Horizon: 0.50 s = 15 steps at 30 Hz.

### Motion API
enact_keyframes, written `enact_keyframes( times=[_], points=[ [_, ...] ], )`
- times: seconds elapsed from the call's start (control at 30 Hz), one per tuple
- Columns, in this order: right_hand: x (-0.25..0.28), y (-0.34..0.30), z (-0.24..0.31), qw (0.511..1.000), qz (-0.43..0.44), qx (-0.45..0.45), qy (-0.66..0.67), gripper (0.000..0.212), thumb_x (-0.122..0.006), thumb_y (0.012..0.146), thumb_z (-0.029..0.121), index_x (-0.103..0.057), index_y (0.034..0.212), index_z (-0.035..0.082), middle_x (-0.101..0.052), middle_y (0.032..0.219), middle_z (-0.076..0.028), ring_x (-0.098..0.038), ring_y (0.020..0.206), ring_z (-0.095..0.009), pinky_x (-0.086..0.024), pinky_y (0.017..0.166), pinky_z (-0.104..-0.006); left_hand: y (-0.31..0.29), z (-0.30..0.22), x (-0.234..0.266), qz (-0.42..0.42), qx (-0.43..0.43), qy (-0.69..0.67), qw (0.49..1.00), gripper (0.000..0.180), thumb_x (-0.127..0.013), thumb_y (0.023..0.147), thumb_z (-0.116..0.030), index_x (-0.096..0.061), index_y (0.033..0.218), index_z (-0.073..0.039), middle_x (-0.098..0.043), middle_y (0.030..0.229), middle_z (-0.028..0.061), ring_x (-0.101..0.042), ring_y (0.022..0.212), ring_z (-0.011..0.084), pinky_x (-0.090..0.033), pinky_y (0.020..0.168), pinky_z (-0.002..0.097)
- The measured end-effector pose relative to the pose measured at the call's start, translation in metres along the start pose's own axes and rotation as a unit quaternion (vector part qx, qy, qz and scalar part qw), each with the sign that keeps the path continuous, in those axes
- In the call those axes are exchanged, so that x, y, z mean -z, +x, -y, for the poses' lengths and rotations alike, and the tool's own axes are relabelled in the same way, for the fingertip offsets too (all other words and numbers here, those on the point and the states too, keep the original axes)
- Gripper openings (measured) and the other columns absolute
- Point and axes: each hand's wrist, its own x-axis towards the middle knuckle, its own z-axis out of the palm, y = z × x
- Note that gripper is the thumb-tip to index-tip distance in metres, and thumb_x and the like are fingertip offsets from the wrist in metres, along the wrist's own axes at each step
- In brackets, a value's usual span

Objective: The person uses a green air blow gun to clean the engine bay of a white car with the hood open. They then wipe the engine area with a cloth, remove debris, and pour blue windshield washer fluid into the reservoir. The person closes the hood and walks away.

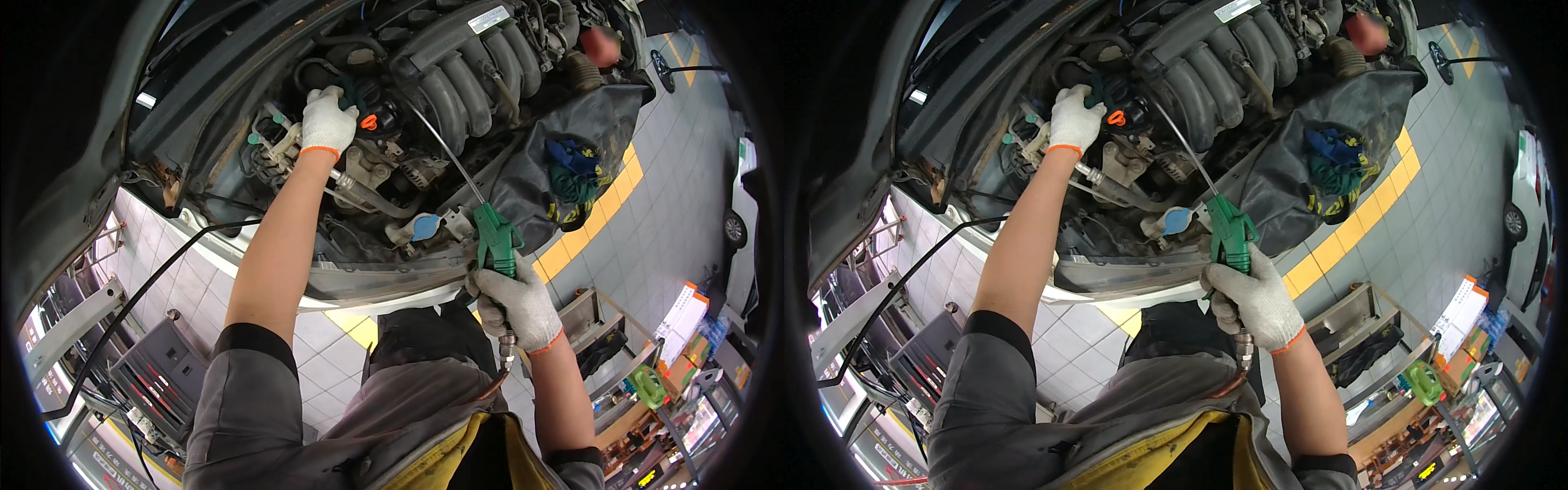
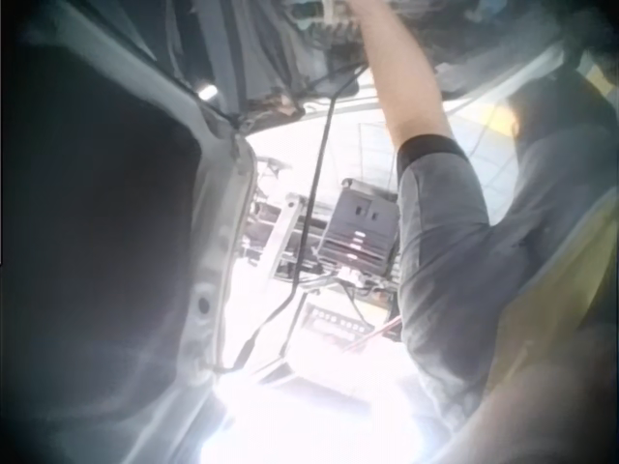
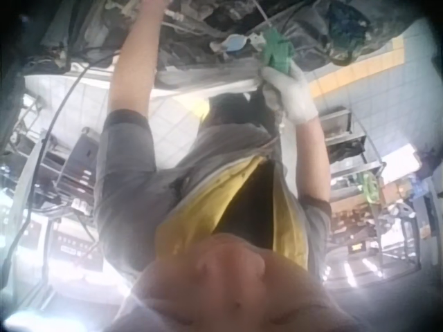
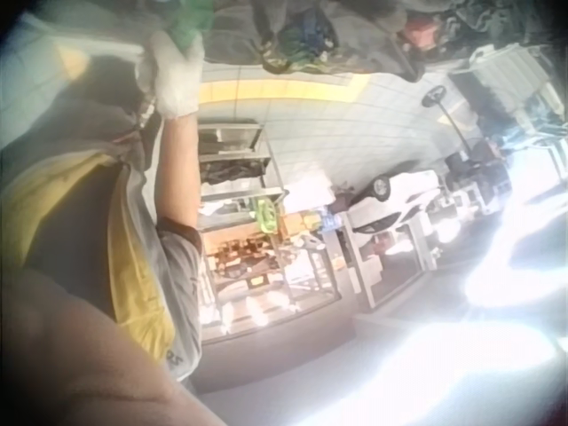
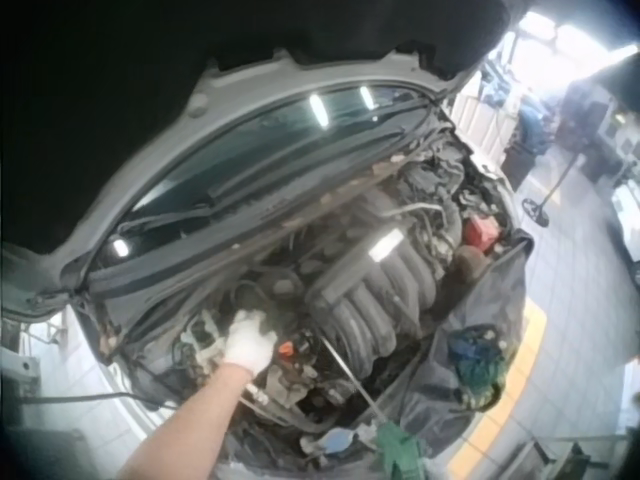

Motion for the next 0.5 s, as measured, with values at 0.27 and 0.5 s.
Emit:
enact_keyframes(
  times=[0.27, 0.5],
  points=[
    [-0.003, 0.001, -0.005, 1.0, 0.007, -0.027, 0.011, 0.024, -0.064, 0.099, 0.007, -0.054, 0.121, 0.005, -0.062, 0.089, -0.007, -0.051, 0.055, -0.009, -0.037, 0.043, -0.0257, -0.005, 0.0, -0.013, -0.068, -0.013, 0.006, 0.998, 0.045, -0.082, 0.087, -0.021, -0.068, 0.124, 0.0, -0.063, 0.131, 0.0246, -0.064, 0.119, 0.0452, -0.054, 0.102, 0.0477],
    [-0.002, 0.001, -0.01, 1.0, 0.017, -0.011, 0.019, 0.021, -0.065, 0.099, 0.007, -0.051, 0.115, 0.004, -0.062, 0.087, -0.008, -0.053, 0.057, -0.01, -0.038, 0.042, -0.0269, -0.007, 0.013, -0.024, -0.088, -0.032, -0.05, 0.994, 0.043, -0.076, 0.092, -0.018, -0.067, 0.131, -0.004, -0.059, 0.14, 0.0235, -0.062, 0.125, 0.0448, -0.052, 0.106, 0.0474]
  ],
)
